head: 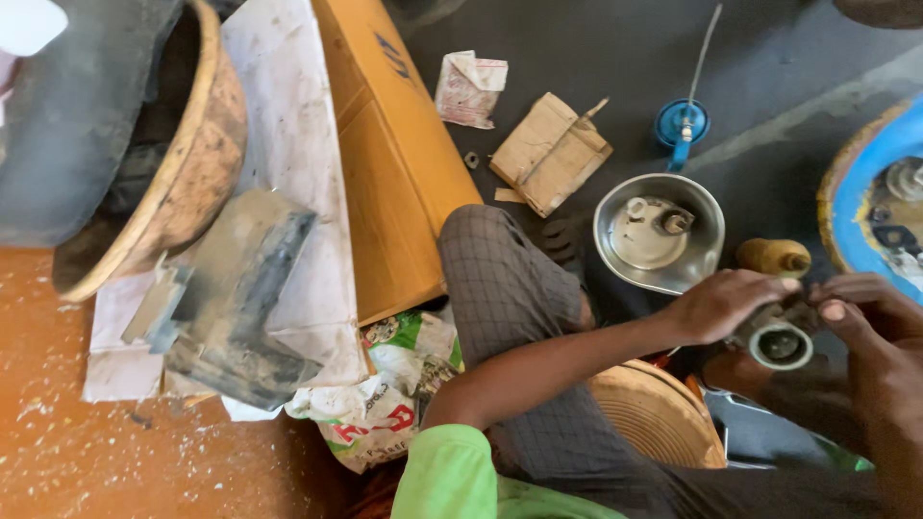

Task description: The person sits on the floor and cleans a motorcycle carburetor. They pour liquid from a bottle into the carburetor, then use a screwdriver to scrape and clean internal parts, repeating the process multiple times.

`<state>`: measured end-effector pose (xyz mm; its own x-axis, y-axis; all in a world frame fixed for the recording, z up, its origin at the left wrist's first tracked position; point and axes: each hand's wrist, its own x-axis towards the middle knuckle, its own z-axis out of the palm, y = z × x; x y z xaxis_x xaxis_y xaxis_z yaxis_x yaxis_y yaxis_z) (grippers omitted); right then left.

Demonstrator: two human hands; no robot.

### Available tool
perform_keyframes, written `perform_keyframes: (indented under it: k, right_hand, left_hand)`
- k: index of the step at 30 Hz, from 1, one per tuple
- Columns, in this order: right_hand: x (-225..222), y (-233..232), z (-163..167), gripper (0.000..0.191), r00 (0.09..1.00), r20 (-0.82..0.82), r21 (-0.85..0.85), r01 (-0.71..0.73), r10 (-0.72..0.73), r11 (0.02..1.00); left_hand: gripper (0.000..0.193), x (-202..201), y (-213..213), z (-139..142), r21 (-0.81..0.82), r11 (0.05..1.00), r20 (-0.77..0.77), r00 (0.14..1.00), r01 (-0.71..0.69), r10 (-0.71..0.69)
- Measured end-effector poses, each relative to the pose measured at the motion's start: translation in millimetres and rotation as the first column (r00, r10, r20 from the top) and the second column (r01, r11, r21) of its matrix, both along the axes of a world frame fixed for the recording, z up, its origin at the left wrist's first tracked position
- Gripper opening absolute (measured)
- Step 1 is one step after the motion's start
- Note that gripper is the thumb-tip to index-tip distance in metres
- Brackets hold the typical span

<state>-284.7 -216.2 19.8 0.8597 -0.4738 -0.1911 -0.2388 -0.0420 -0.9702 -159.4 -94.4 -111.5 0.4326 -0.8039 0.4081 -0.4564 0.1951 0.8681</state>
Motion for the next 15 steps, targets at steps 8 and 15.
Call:
perform_keyframes:
  k: [8,15]
  right_hand:
    - [-1.0,13.4,22.7,0.072,0.945,-0.159,-0.802,-0.293,0.287,0.520]
    - [13.0,28.1,23.2,0.059,0.976,0.038,-0.343,-0.188,0.214,0.920]
  left_hand:
    - [0.042,4.1,5.6,31.1,0.131,0.990,0.190,0.982,-0.052,0.026]
    - [0.043,15.2,-3.0,42.6,0.329,0.944,0.079,0.996,0.017,-0.045]
